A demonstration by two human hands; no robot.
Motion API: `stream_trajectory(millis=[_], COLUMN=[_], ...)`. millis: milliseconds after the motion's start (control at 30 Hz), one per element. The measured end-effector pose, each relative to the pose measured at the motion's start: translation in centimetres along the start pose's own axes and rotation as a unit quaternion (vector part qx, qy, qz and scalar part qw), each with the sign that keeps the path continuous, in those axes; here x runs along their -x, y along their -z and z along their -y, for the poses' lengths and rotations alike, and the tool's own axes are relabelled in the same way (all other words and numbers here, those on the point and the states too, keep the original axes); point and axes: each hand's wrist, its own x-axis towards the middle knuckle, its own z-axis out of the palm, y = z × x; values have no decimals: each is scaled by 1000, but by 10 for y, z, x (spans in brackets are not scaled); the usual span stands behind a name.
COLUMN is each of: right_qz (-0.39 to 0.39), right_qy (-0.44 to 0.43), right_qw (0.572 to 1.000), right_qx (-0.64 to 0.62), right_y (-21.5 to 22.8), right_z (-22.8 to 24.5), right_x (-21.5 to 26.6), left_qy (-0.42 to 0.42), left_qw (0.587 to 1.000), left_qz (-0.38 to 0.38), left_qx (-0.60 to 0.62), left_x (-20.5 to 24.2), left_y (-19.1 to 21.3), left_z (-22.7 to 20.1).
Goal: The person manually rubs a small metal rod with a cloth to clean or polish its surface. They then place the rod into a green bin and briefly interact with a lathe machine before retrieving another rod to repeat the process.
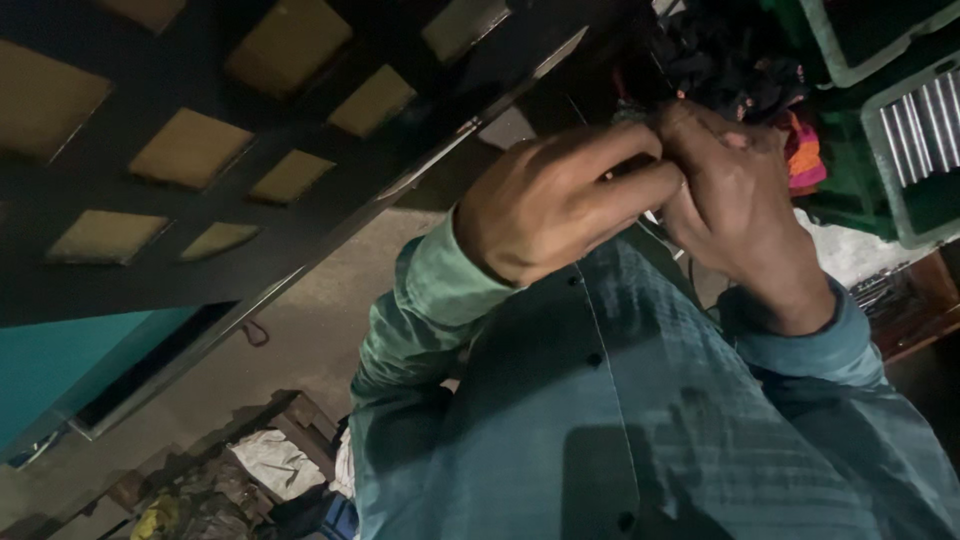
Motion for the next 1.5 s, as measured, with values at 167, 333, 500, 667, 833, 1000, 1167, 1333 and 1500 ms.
stream_trajectory(millis=[167,333,500,667,833,1000,1167,1333,1500], right_qz=[2,9,11,4,1,0,3,4,-2], right_qy=[8,-1,16,17,18,16,9,-12,9], right_qw=[1000,999,999,1000,999,998,997,995,995], right_qx=[-14,-49,-41,-13,-34,-57,-81,-99,-102], right_y=[4,12,19,25,28,33,36,37,35], right_z=[-4,-14,-24,-30,-36,-36,-37,-41,-47], right_x=[4,7,12,19,18,17,15,15,16], left_qy=[-13,-15,-19,-14,-8,-13,-3,3,11], left_qw=[1000,1000,1000,1000,999,998,997,997,996], left_qz=[-7,-3,7,1,-1,-28,-28,-32,-34], left_qx=[-15,-4,-1,-14,-46,-58,-65,-66,-84], left_x=[-4,-12,-19,-25,-30,-34,-35,-39,-40], left_y=[-4,-11,-19,-28,-35,-41,-42,-44,-44], left_z=[-1,-3,-2,-7,-9,-8,-9,-10,-12])
